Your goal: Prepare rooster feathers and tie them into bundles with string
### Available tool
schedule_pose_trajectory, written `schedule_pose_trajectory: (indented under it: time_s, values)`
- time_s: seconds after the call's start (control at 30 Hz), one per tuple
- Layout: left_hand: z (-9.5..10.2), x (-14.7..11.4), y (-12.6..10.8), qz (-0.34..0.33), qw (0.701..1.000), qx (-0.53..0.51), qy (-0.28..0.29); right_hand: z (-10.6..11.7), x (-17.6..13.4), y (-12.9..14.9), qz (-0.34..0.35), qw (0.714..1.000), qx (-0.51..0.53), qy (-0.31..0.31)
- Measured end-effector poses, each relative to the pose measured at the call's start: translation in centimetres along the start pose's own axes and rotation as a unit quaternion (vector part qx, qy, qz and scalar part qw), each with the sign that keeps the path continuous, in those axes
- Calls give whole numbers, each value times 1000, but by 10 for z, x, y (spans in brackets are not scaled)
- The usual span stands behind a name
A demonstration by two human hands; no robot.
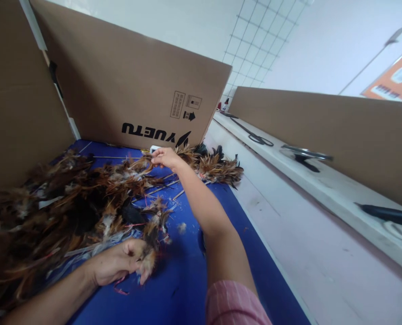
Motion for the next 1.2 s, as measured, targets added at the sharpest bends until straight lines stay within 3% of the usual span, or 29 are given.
schedule_pose_trajectory:
  time_s: [0.13,0.37,0.57,0.83,1.2]
  values:
    - [-2,0,-2,0,1000,8,2,14,-10,7,20,996,83,-33]
    - [-1,1,0,6,1000,-4,10,55,-43,25,36,980,138,-142]
    - [-6,1,-6,21,1000,14,9,69,-72,8,13,977,126,-172]
    - [-5,1,-6,17,1000,5,7,57,-100,-30,-40,978,136,-150]
    - [-3,-1,-9,2,1000,5,-2,13,-114,-38,-42,991,104,-69]
Point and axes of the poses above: each hand's wrist, its own x-axis towards the middle knuckle, its own z-axis out of the back of the hand, y = z × x, the point moved 7 cm from there along x, towards the middle knuckle, and after that the axes turned 8 degrees about y, right-handed, at the moved point
